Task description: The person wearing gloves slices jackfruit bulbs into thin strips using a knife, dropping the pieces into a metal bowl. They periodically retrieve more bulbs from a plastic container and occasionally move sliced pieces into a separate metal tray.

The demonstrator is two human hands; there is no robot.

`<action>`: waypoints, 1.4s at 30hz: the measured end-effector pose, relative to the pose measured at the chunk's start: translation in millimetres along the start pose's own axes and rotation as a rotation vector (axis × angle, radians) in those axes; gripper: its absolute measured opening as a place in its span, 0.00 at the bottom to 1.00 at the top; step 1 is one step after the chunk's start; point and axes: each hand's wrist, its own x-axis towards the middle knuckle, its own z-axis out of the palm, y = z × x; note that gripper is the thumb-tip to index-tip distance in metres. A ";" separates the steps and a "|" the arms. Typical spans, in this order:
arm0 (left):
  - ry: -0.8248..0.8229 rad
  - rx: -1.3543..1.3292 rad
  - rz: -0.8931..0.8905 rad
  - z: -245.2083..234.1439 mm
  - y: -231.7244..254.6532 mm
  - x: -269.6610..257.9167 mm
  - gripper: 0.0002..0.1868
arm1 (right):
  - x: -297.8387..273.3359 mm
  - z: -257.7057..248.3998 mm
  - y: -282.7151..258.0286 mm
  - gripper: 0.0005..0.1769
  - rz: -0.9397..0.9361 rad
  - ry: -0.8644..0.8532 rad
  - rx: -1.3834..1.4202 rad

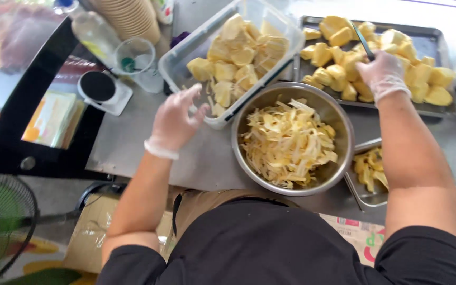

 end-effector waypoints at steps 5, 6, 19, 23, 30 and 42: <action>-0.285 0.151 -0.022 4.2 -67.7 61.8 0.23 | -25.6 -5.5 19.6 0.17 -0.100 0.072 -0.026; -0.365 0.157 -0.043 12.5 -73.6 76.5 0.23 | -40.0 -13.0 21.6 0.14 -0.110 0.072 0.016; -0.497 0.251 -0.455 152.5 -29.3 184.0 0.39 | -259.0 -142.2 -60.3 0.29 0.185 -0.331 0.945; -0.429 0.005 -0.488 149.9 -40.0 176.4 0.33 | -288.8 -128.0 -60.3 0.30 0.192 -0.469 0.980; -0.575 -0.150 -0.571 131.8 -61.9 188.3 0.27 | -305.7 -113.3 -85.5 0.32 -0.011 -0.659 0.850; -0.658 -2.008 -0.444 43.3 -15.0 64.3 0.33 | -321.4 -95.4 -120.0 0.28 0.108 -0.671 1.119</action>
